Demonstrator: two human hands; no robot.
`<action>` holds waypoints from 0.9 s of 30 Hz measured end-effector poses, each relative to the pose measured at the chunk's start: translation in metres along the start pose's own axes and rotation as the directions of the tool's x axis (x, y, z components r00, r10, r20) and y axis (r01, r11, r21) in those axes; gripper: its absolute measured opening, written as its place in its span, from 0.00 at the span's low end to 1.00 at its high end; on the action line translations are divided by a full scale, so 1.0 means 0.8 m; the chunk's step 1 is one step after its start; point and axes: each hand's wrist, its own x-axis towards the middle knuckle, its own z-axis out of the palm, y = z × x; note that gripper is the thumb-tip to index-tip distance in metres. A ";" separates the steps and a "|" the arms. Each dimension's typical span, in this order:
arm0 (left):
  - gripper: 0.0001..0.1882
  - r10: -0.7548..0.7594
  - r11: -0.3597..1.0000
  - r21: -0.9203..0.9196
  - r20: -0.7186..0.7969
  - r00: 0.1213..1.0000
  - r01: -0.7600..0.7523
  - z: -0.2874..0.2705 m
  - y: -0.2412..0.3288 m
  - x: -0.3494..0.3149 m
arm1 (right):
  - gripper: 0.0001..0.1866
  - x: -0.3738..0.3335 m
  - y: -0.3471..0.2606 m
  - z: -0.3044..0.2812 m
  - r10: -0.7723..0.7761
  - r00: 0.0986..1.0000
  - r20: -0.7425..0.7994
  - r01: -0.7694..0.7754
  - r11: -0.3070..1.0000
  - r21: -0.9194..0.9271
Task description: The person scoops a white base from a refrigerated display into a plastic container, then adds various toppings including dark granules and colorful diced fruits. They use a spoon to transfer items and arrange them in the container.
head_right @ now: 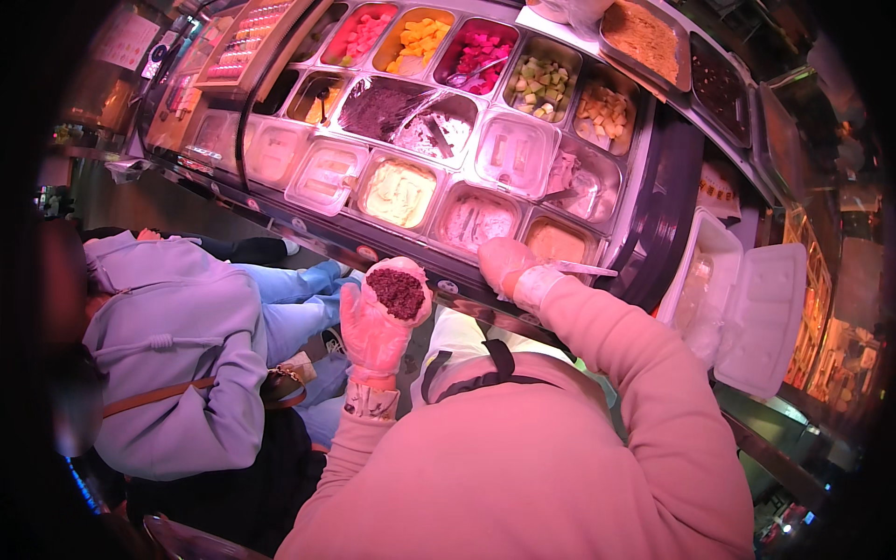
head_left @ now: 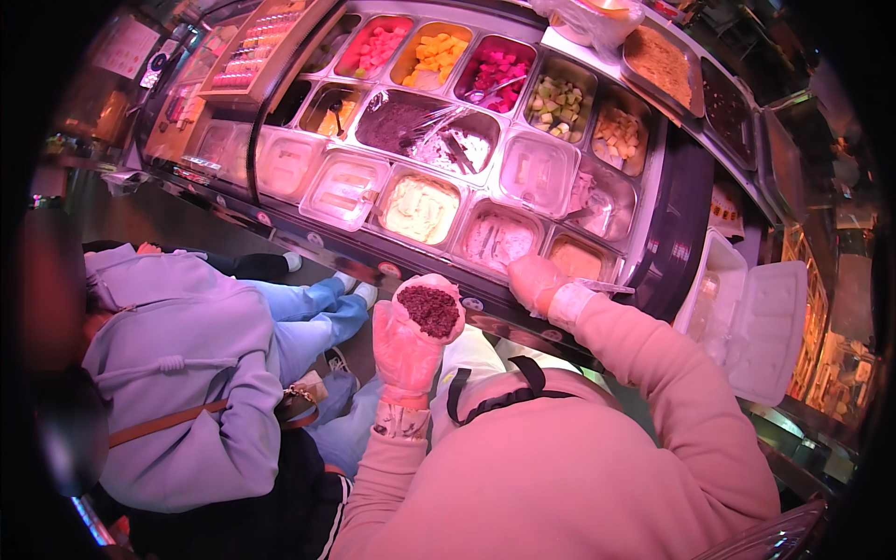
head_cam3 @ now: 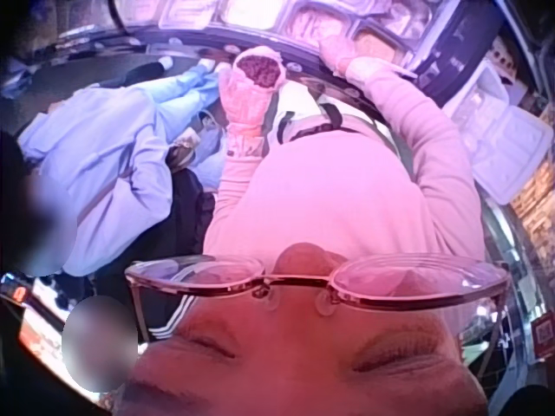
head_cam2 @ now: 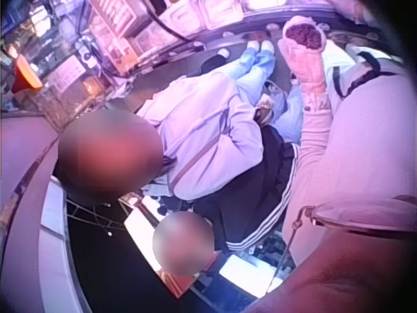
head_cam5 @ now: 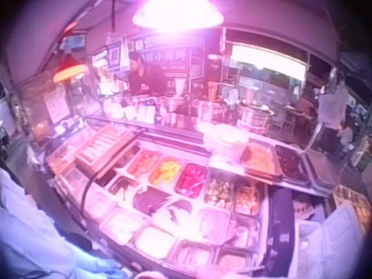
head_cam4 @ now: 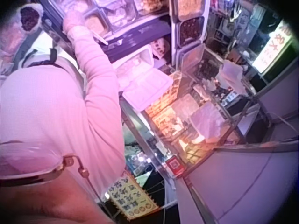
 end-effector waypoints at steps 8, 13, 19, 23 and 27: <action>0.36 -0.002 0.999 0.037 -0.020 1.000 0.003 -0.004 0.001 0.010 | 0.08 0.054 0.037 0.058 -0.329 0.935 -0.131 0.334 0.942 0.022; 0.35 -0.033 0.999 0.029 0.032 0.999 0.032 -0.010 0.004 0.032 | 0.06 -0.036 0.027 -0.007 0.157 0.960 0.231 -0.261 0.214 0.941; 0.36 -0.110 0.994 0.007 0.166 0.980 0.110 0.010 -0.022 0.090 | 0.13 -0.124 -0.011 -0.070 -0.247 0.504 -0.827 0.440 0.898 0.000; 0.39 -0.101 0.995 0.014 0.204 0.974 0.101 0.062 -0.056 0.109 | 0.30 -0.122 -0.042 -0.033 -0.310 0.520 -0.796 0.206 0.950 -0.235; 0.41 0.047 0.994 0.093 0.119 0.992 -0.059 0.098 -0.064 0.115 | 0.32 -0.135 -0.071 -0.014 -0.335 0.518 -0.787 0.139 0.941 -0.309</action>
